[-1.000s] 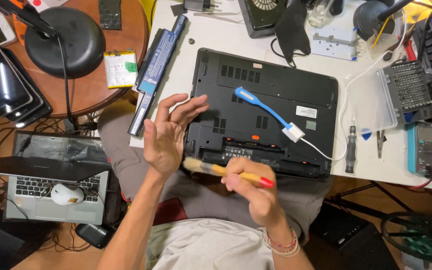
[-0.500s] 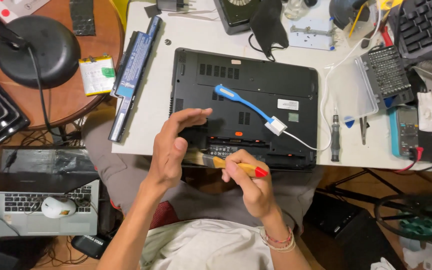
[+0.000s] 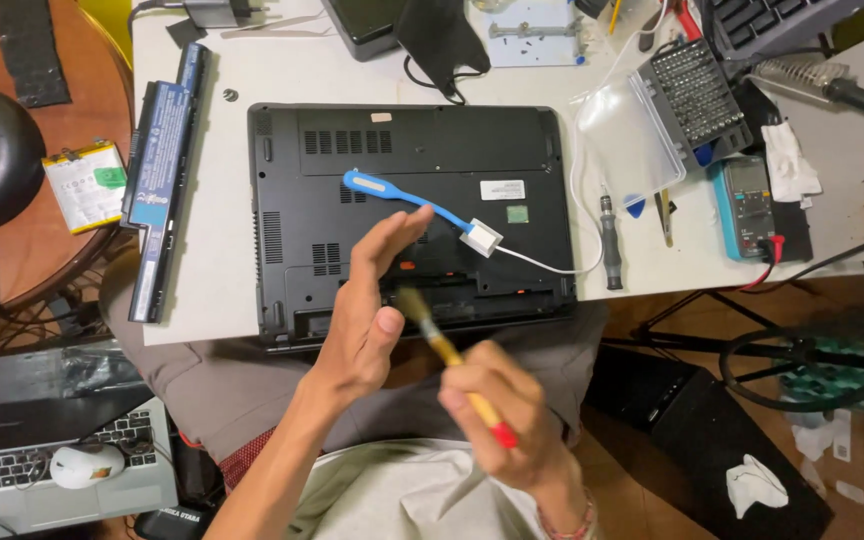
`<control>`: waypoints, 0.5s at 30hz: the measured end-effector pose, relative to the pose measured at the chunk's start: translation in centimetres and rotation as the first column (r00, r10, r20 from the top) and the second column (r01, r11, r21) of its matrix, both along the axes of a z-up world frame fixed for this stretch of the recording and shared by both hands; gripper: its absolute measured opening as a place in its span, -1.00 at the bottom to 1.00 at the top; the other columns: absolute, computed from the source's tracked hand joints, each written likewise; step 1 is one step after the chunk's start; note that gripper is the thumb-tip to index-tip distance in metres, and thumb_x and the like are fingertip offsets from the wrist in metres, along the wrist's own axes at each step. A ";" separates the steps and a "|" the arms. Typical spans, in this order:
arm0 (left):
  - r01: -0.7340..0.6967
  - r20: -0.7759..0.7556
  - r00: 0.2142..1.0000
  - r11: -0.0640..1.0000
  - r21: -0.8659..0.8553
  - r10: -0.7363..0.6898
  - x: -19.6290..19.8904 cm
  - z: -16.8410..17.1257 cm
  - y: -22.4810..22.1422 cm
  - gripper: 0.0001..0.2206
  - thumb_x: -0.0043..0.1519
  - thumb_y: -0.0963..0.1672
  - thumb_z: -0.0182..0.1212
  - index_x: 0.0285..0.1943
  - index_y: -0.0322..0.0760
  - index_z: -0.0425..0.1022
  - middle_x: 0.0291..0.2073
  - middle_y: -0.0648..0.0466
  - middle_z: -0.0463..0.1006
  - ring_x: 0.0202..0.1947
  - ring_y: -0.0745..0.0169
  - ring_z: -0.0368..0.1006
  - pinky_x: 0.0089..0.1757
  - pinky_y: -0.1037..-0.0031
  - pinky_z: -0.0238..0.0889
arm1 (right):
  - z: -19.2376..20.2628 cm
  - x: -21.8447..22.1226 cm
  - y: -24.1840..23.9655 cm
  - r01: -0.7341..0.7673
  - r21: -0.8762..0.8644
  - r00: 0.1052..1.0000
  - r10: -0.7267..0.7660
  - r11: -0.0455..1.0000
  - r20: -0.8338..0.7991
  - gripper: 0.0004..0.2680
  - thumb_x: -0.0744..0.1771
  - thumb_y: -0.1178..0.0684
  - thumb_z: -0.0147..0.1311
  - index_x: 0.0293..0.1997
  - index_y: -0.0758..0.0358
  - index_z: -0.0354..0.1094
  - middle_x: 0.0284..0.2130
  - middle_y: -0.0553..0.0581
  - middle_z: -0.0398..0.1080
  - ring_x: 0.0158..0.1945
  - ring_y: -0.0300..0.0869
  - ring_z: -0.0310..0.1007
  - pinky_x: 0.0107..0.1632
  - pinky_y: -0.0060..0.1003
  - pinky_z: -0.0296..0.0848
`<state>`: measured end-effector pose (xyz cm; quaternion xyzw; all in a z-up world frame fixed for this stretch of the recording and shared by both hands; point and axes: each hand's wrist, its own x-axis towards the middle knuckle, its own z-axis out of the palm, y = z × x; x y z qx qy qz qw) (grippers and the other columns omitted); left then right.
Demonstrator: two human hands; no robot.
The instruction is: Reassembling a laptop by cleaning the battery compartment with a brush, installing the battery, and securing the case with screws.
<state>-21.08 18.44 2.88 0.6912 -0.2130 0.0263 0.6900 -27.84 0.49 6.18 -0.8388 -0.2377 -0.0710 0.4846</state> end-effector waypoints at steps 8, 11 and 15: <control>-0.127 0.001 0.992 0.992 -0.024 0.127 -0.3 -0.4 1.4 -0.27 0.44 0.30 -0.37 0.52 -0.24 -0.03 0.46 -0.19 0.25 0.44 -0.25 0.29 0.39 0.03 0.13 | -1.6 1.0 0.4 -0.010 0.097 0.999 0.014 0.995 -0.043 -0.90 0.40 0.20 -0.05 -0.26 0.38 0.33 -0.34 0.22 0.37 -0.27 -0.02 0.39 -0.13 -0.23 0.43; -0.105 -0.008 0.994 0.994 -0.018 0.105 -0.3 -0.6 0.9 -0.28 0.45 0.29 -0.37 0.53 -0.24 -0.02 0.46 -0.17 0.27 0.40 -0.23 0.35 0.35 0.01 0.16 | -0.8 -0.4 -0.5 0.269 -0.120 0.959 -0.254 0.955 0.127 -0.93 0.38 0.22 -0.05 -0.25 0.35 0.33 -0.44 0.17 0.32 -0.40 -0.06 0.31 -0.28 -0.25 0.36; -0.022 -0.011 1.000 0.999 -0.048 0.022 0.1 -0.4 -0.5 -0.23 0.43 0.31 -0.39 0.52 -0.31 -0.03 0.46 -0.20 0.25 0.42 -0.24 0.31 0.39 0.02 0.18 | -0.6 -0.7 -0.1 0.166 -0.067 0.984 -0.161 0.984 0.072 -0.93 0.38 0.21 -0.06 -0.25 0.36 0.33 -0.44 0.18 0.28 -0.42 -0.06 0.25 -0.29 -0.25 0.32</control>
